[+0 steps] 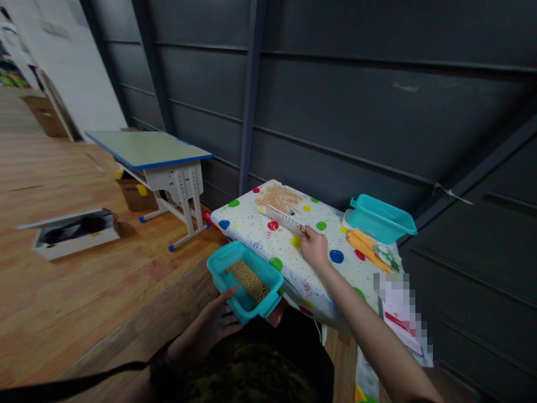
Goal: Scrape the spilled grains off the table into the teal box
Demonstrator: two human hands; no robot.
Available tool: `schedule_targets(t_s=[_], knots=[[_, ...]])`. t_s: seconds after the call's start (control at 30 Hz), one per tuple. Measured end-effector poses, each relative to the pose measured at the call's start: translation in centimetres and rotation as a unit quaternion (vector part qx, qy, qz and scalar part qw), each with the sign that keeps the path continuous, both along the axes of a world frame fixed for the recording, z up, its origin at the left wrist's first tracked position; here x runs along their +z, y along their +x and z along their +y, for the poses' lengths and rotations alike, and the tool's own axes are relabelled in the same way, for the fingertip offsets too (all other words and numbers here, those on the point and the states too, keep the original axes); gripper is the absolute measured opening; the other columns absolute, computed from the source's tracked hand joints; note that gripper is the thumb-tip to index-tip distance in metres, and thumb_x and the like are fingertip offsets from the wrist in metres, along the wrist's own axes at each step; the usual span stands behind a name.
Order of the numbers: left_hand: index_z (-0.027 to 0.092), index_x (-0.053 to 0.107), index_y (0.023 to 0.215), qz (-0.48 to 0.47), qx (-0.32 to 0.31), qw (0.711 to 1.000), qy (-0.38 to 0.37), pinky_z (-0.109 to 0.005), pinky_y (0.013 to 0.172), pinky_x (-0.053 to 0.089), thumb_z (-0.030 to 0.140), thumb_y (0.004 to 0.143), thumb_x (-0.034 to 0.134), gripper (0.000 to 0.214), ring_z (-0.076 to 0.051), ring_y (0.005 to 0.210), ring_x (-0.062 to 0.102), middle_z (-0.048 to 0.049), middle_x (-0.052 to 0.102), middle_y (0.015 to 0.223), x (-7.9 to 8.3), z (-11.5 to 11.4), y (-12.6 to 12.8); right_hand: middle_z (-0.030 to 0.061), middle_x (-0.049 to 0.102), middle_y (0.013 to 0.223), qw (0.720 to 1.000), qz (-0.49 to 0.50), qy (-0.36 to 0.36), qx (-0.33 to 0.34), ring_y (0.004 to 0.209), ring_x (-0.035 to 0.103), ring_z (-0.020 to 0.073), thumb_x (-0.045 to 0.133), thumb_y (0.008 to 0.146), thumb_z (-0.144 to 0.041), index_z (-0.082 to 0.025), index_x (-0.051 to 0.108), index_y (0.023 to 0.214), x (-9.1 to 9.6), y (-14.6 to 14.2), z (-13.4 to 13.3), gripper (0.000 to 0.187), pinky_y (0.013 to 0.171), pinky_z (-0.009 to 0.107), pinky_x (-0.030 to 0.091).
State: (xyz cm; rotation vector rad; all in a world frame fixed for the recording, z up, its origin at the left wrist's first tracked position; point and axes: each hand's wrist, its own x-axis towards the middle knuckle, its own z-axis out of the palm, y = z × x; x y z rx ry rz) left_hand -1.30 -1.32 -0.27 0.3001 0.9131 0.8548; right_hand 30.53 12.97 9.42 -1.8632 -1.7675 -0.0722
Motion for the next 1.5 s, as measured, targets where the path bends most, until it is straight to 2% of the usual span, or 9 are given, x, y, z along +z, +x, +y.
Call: schedule_targets(t_s=[0.2,0.3,0.43,0.63,0.77,1.0,1.17,1.37,1.5], knots=[[0.016,0.057,0.156,0.021,-0.01,1.0,-0.014,-0.049,0.105,0.063,0.048,0.096,0.08,0.071,-0.032,0.098,0.083,-0.0149,0.082,0.113,2.4,-0.1,0.9,0.0121,0.088,0.105,0.999,0.03,0.0,0.025,0.087,0.08,0.0274,0.058,0.104,-0.028,-0.021,0.087,0.11,-0.1,0.2,-0.1,0.031,0.078,0.031,0.051],[0.014,0.057,0.155,0.03,-0.005,0.999,-0.015,-0.048,0.104,0.062,0.045,0.099,0.075,0.066,-0.032,0.098,0.083,-0.0127,0.082,0.104,3.2,-0.1,1.0,0.0114,0.088,0.105,0.999,0.022,0.0,0.036,0.087,0.08,0.0265,0.058,0.104,-0.027,-0.021,0.087,0.11,0.0,0.1,-0.7,0.03,0.077,0.03,0.05],[0.013,0.058,0.152,0.034,-0.011,0.999,-0.008,-0.05,0.109,0.06,0.046,0.094,0.08,0.07,-0.035,0.105,0.083,-0.0167,0.083,0.113,3.9,-0.3,1.2,0.009,0.086,0.088,0.998,-0.003,-0.003,0.064,0.073,0.075,0.0235,0.058,0.103,-0.028,-0.021,0.086,0.101,-0.1,0.0,-2.7,0.029,0.07,0.028,0.046],[0.012,0.055,0.154,0.022,-0.006,1.0,-0.004,-0.058,0.117,0.056,0.05,0.082,0.093,0.091,-0.042,0.121,0.079,-0.0251,0.077,0.136,2.7,-0.3,1.4,0.0073,0.081,0.076,0.996,-0.006,0.023,0.084,0.066,0.072,0.0228,0.057,0.102,-0.03,-0.023,0.08,0.087,-0.1,-0.2,-5.6,0.029,0.066,0.028,0.043],[0.016,0.056,0.155,0.007,-0.012,1.0,0.005,-0.059,0.121,0.053,0.054,0.078,0.096,0.095,-0.043,0.132,0.075,-0.0245,0.074,0.145,1.8,-0.4,1.1,0.0075,0.078,0.071,0.998,0.004,0.038,0.052,0.061,0.067,0.0222,0.055,0.103,-0.037,-0.024,0.074,0.081,0.1,0.4,-6.7,0.032,0.062,0.029,0.04],[0.019,0.06,0.145,0.025,-0.016,1.0,0.003,-0.059,0.121,0.05,0.05,0.081,0.093,0.079,-0.043,0.124,0.078,-0.0161,0.083,0.118,4.6,-1.1,1.6,0.0104,0.075,0.066,0.998,-0.002,0.066,0.015,0.057,0.067,0.0242,0.048,0.107,-0.05,-0.025,0.068,0.075,0.1,2.1,-10.3,0.045,0.057,0.031,0.034],[0.015,0.064,0.141,0.043,-0.022,0.999,-0.008,-0.058,0.118,0.053,0.052,0.085,0.09,0.072,-0.037,0.104,0.082,-0.0119,0.083,0.1,4.2,-0.9,2.2,0.0085,0.077,0.065,0.992,-0.008,0.108,0.058,0.056,0.073,0.0242,0.045,0.112,-0.05,-0.023,0.077,0.087,-0.3,1.6,-13.9,0.049,0.055,0.03,0.039],[0.015,0.063,0.142,0.053,-0.017,0.998,-0.027,-0.055,0.115,0.056,0.05,0.088,0.089,0.069,-0.038,0.114,0.081,-0.0166,0.081,0.115,3.0,-0.2,2.2,0.0062,0.08,0.069,0.982,-0.01,0.145,0.123,0.053,0.074,0.0215,0.049,0.115,-0.042,-0.023,0.082,0.098,-0.5,0.4,-17.0,0.041,0.055,0.028,0.048],[0.014,0.063,0.142,0.052,-0.016,0.998,-0.027,-0.054,0.114,0.057,0.051,0.089,0.088,0.069,-0.038,0.116,0.08,-0.0195,0.08,0.124,3.0,-0.1,2.1,0.0063,0.079,0.067,0.98,-0.01,0.158,0.119,0.051,0.073,0.0215,0.05,0.115,-0.046,-0.024,0.083,0.096,-0.2,0.7,-16.7,0.044,0.055,0.028,0.05]])
